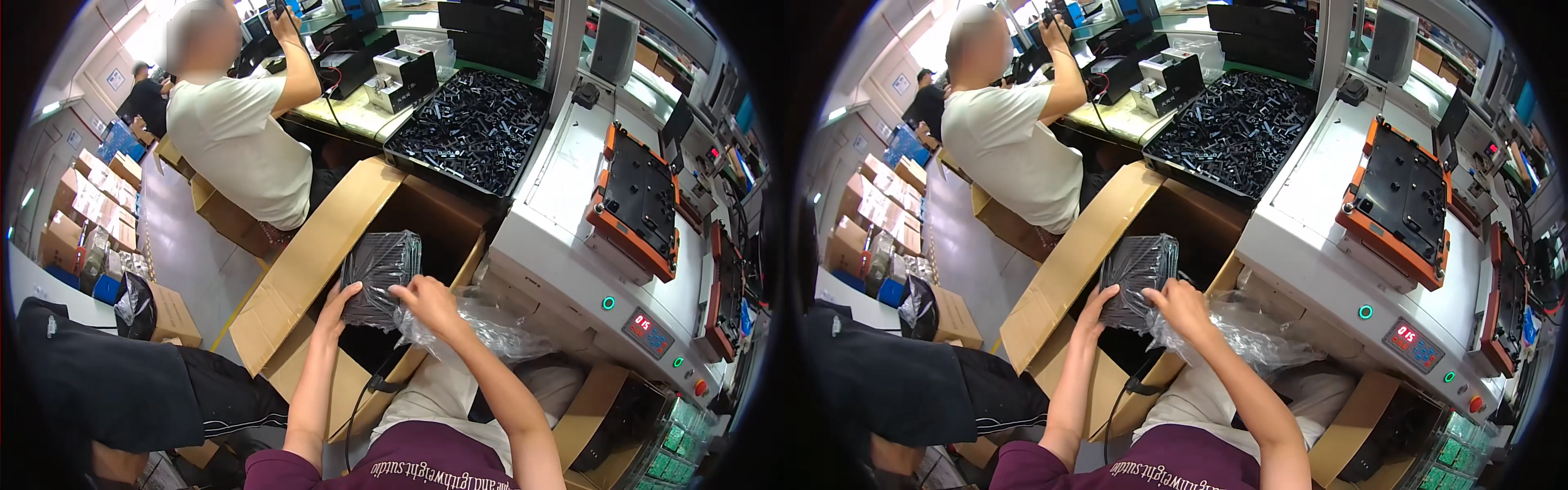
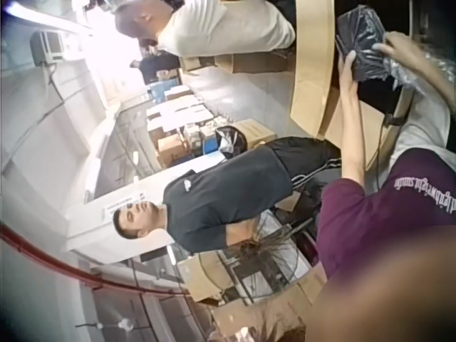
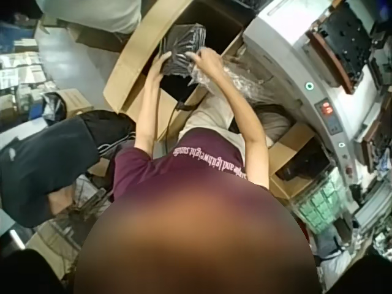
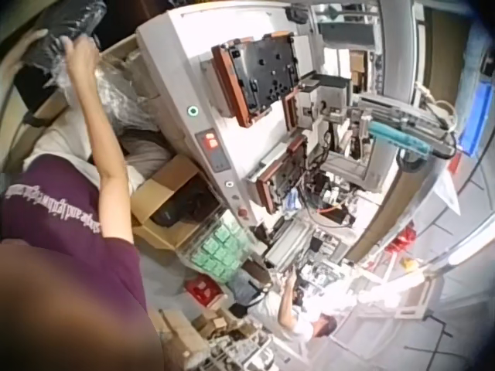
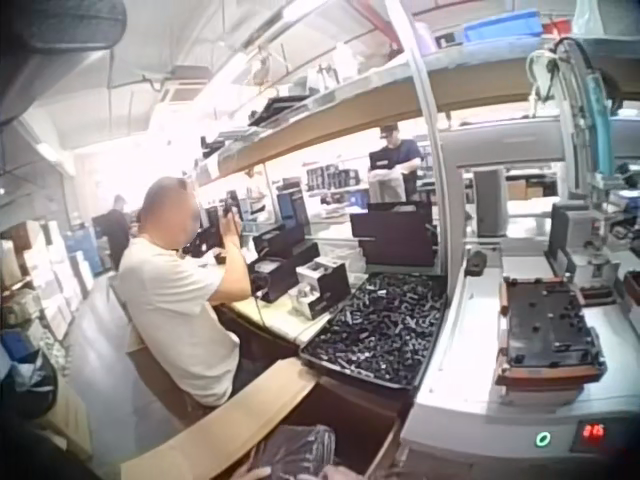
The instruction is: Assembling electronic components by placing them into a machine and packaging finished parts into a box.
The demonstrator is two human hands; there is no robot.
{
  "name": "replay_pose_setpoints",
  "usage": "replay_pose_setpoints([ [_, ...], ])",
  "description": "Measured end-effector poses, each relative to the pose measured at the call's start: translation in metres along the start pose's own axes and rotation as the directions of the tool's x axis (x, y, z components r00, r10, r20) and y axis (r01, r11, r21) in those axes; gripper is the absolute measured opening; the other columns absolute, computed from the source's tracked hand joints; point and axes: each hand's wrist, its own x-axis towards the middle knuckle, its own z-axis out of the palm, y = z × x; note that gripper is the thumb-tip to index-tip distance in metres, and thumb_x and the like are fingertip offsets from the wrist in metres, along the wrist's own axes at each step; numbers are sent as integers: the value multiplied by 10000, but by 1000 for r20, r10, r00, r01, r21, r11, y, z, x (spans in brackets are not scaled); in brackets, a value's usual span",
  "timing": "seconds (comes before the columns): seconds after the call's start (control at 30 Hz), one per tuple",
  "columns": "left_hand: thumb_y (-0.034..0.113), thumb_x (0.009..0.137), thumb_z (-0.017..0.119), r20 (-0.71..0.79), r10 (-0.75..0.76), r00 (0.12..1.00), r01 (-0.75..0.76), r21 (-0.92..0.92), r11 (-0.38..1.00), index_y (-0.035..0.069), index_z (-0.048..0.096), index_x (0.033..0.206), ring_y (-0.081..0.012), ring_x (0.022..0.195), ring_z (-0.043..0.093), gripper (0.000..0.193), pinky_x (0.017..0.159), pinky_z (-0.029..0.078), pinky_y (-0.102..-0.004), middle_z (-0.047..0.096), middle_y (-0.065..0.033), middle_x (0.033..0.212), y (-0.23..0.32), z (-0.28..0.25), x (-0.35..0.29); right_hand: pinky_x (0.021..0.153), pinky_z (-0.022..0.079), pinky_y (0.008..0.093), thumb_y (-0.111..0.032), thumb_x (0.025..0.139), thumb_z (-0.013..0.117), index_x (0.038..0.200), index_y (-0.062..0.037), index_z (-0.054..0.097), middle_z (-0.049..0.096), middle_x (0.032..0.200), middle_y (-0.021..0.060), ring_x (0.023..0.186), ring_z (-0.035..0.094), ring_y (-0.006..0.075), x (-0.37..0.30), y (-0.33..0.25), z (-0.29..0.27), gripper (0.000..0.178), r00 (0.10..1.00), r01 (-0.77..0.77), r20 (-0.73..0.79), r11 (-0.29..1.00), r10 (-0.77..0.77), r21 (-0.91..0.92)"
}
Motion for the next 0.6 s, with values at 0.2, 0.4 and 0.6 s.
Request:
replay_pose_setpoints([
  [0.2,225,789,725,-105,76,992,-51,222,974,-21,530,1217,-164,993,603,531,857,481,-290,620,-112,1119,33,-10,-26,717,491,426,-398,838,603,796,-27,690,660,780,183,786,640,346,29,16,59,383,956,-79,285,996,66,33],
  [0.4,386,750,726,-188,234,954,0,778,628,-84,566,1120,-216,953,596,619,875,448,-323,645,-172,1018,36,-39,-25,680,495,421,-358,841,609,760,-55,711,656,721,173,714,654,329,33,31,123,330,950,26,310,999,-37,39],
  [0.6,295,848,588,-14,215,977,-45,963,264,-32,537,1138,-432,1018,558,440,868,450,-452,581,-300,1072,-17,-68,-25,836,505,440,-350,797,674,958,-21,688,649,1022,218,981,623,363,22,21,149,366,830,4,532,954,164,-300],
])
